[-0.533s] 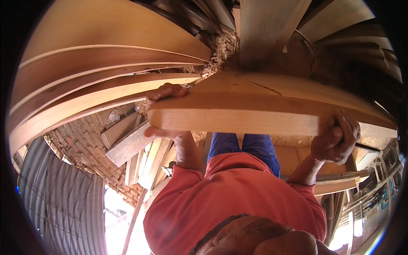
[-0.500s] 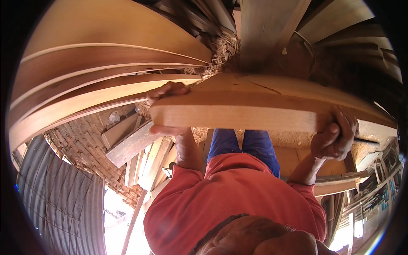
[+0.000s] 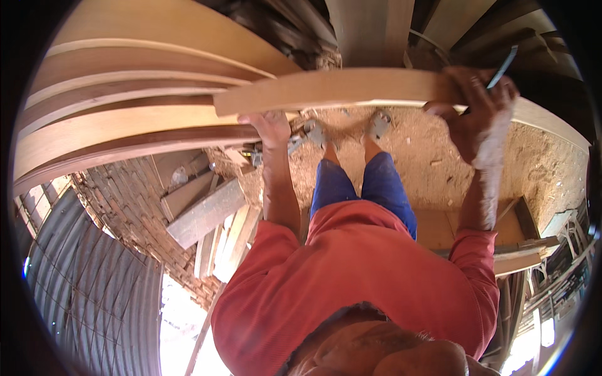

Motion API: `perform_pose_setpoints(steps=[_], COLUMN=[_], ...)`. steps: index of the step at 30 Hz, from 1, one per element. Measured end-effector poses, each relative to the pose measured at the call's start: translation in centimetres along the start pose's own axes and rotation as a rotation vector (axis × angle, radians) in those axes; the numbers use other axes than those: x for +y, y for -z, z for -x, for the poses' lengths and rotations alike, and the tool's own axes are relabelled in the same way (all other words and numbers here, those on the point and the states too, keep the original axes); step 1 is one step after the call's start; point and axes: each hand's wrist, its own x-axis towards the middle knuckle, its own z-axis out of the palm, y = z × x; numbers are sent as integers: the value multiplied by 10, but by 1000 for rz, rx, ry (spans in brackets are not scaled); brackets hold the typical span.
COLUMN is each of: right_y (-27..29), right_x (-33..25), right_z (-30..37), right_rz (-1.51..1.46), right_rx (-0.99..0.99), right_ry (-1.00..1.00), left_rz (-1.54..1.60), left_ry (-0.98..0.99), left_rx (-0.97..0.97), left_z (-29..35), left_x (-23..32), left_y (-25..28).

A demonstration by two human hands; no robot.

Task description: The person measures a long wooden plank with a tape measure and marks it with a pencil. They then select another plank from a stack, inspect it, and place it on a workbench.

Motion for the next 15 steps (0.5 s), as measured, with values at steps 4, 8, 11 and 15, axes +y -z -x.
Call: perform_pose_setpoints(steps=[4, 8, 11, 15], right_y=[-11, -14, -9, -4], right_x=[1, -13, -18, -19], right_z=[-5, 4, 7, 8], right_rz=[-70, -90, -72, -94], right_rx=[-34, -69, -52, -90], right_ry=[-19, -55, -59, -99], left_rz=[-29, 16, 93, 243], left_ry=[-29, -65, -79, -55], left_rx=[50, -49, -131, -298], left_z=[-4, -2, 0, -4], left_x=[-6, -13, -10, 0], left_y=[-2, 7, 9, 11])
